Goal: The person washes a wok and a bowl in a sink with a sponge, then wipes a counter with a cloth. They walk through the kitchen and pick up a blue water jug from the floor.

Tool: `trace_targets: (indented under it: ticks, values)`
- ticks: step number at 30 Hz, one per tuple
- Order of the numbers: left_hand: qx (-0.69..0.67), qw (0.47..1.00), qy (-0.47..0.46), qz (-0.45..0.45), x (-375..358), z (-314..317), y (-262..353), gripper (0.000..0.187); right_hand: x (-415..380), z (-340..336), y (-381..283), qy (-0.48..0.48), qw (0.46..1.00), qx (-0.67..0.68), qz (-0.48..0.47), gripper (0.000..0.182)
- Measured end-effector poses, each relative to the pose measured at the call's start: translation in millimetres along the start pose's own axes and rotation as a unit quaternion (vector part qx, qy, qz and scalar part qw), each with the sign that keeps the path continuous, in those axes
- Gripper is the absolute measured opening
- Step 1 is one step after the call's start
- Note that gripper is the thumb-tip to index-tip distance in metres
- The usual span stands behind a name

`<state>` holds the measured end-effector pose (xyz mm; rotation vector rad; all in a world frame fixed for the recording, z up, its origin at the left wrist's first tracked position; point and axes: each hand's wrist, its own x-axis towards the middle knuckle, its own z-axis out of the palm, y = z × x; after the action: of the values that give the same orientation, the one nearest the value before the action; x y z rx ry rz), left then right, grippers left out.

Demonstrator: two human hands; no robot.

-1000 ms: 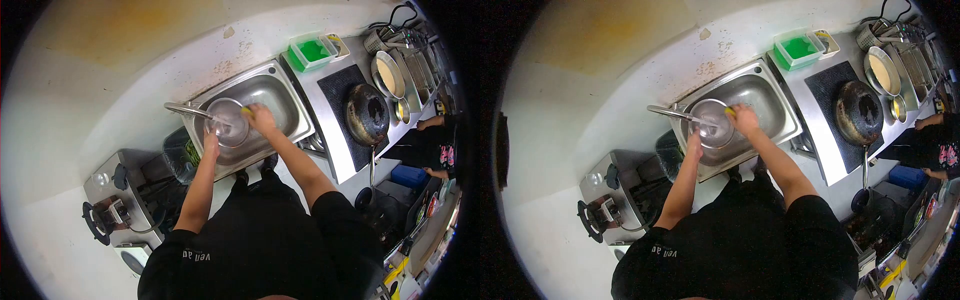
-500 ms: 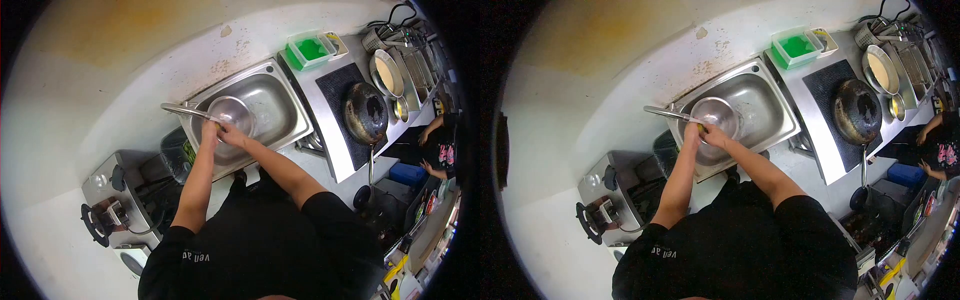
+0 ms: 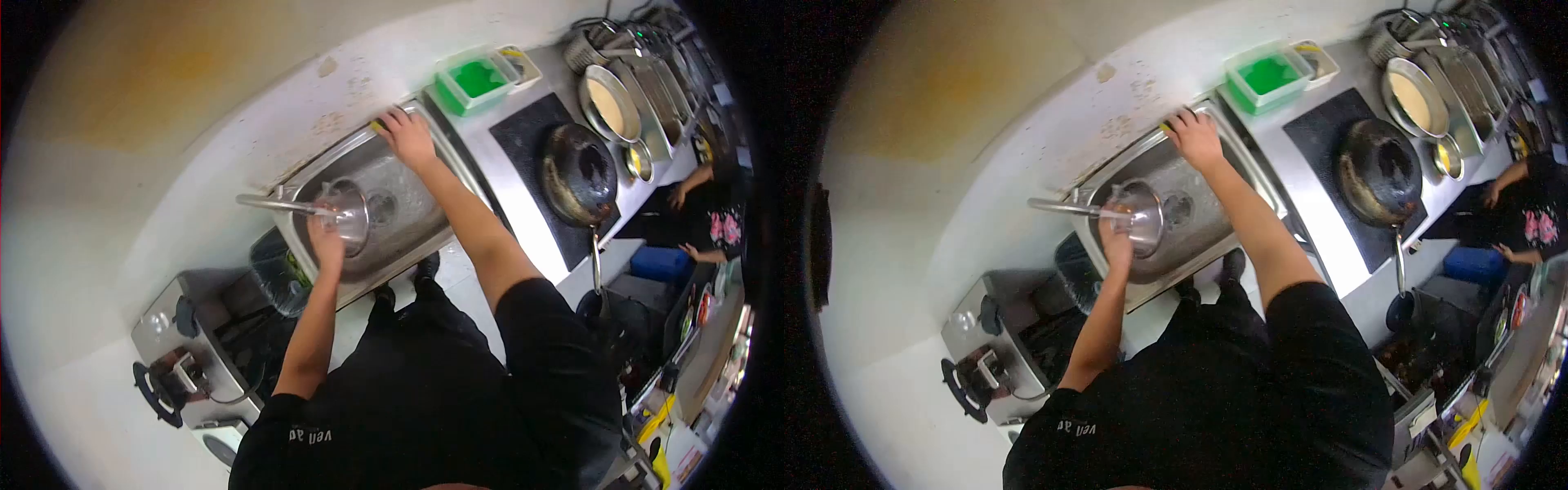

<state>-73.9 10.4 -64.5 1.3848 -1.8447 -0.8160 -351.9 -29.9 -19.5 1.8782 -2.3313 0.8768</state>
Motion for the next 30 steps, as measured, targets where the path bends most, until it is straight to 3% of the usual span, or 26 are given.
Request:
trace_targets:
  ticks: [1,2,3,4,6,8,10,12,13,15,16,18,19,21,22,23,24,25,26,27,28,29,30]
  values:
    - [-0.028,0.987,0.027,-0.154,-1.4,8.8,-17.1,0.037,11.0,9.2,25.8,-0.009,0.990,-0.104,-0.092,0.040]
    - [-0.328,0.889,-0.028,-0.318,1.1,-5.9,21.5,0.034,9.5,20.9,48.8,-0.085,0.979,-0.158,-0.098,0.043]
    - [-0.286,0.903,-0.003,-0.319,-1.6,1.3,-6.4,0.037,9.2,24.5,67.4,-0.160,0.959,-0.211,-0.101,0.047]
    - [-0.320,0.885,-0.010,-0.338,-5.1,6.0,-31.4,0.042,9.0,20.5,72.9,-0.156,0.958,-0.220,-0.092,0.047]
    - [-0.344,0.867,-0.011,-0.361,-6.2,5.8,-14.8,0.043,2.4,22.8,59.7,-0.006,0.984,-0.156,-0.087,0.040]
    - [-0.374,0.849,-0.026,-0.373,-11.7,6.0,-26.7,0.046,-8.4,6.6,14.1,-0.092,0.985,-0.084,-0.123,0.029]
    - [-0.362,0.848,-0.014,-0.387,-9.5,10.1,-27.8,0.045,-47.3,17.9,-27.7,-0.185,0.953,-0.030,-0.239,0.022]
    - [-0.347,0.847,0.001,-0.403,-6.4,11.4,-24.4,0.044,-79.0,45.4,-42.3,-0.292,0.890,0.071,-0.342,0.026]
    - [-0.337,0.861,-0.012,-0.380,-2.4,9.7,-17.3,0.043,-94.0,59.5,-42.4,-0.294,0.889,0.074,-0.343,0.026]
    - [-0.322,0.876,-0.020,-0.359,8.4,14.5,-26.0,0.042,-116.3,76.8,-49.5,-0.294,0.945,0.087,-0.114,0.031]
    - [-0.309,0.870,-0.068,-0.378,17.4,16.4,-40.9,0.046,-128.2,80.4,-60.1,-0.296,0.943,0.095,-0.117,0.031]
    - [-0.256,0.862,-0.135,-0.417,39.3,14.2,-57.2,0.053,-147.2,73.9,-88.8,-0.428,0.842,0.326,0.043,0.033]
    - [-0.220,0.859,-0.159,-0.435,46.9,15.8,-54.0,0.056,-147.4,62.2,-101.6,-0.435,0.837,0.331,0.036,0.033]
    - [-0.176,0.807,-0.215,-0.521,58.6,-11.2,52.5,0.056,-140.3,27.9,-117.0,-0.325,0.863,0.386,0.041,0.025]
    - [-0.179,0.806,-0.212,-0.523,64.5,3.9,32.3,0.056,-143.9,35.5,-110.1,-0.330,0.862,0.384,0.040,0.025]
    - [0.073,0.891,-0.216,-0.393,71.8,29.7,-2.9,0.056,-145.8,52.4,-97.1,-0.296,0.860,0.401,0.109,0.022]
    - [0.319,0.898,-0.200,-0.229,75.8,42.6,-23.0,0.058,-143.3,61.9,-86.2,-0.259,0.854,0.415,0.176,0.020]
    - [0.318,0.898,-0.197,-0.231,75.3,39.1,-10.6,0.058,-140.1,61.3,-76.8,-0.178,0.825,0.480,0.238,0.020]
    - [0.248,0.933,-0.216,-0.144,74.3,32.8,15.5,0.064,-138.4,59.3,-67.2,-0.095,0.783,0.539,0.297,0.019]
    - [0.175,0.955,-0.232,-0.056,73.5,26.7,28.4,0.070,-131.0,47.1,-61.8,-0.087,0.707,0.593,0.374,0.020]
    - [0.163,0.956,-0.242,-0.031,79.7,23.6,24.3,0.059,-124.0,33.3,-58.2,-0.079,0.622,0.639,0.447,0.021]
    - [0.166,0.956,-0.238,-0.036,79.6,16.8,19.4,0.059,-127.4,36.9,-49.4,-0.084,0.620,0.641,0.446,0.021]
    - [0.070,0.954,-0.261,-0.126,80.9,9.5,14.4,0.055,-130.9,44.3,-41.5,-0.079,0.561,0.674,0.473,0.027]
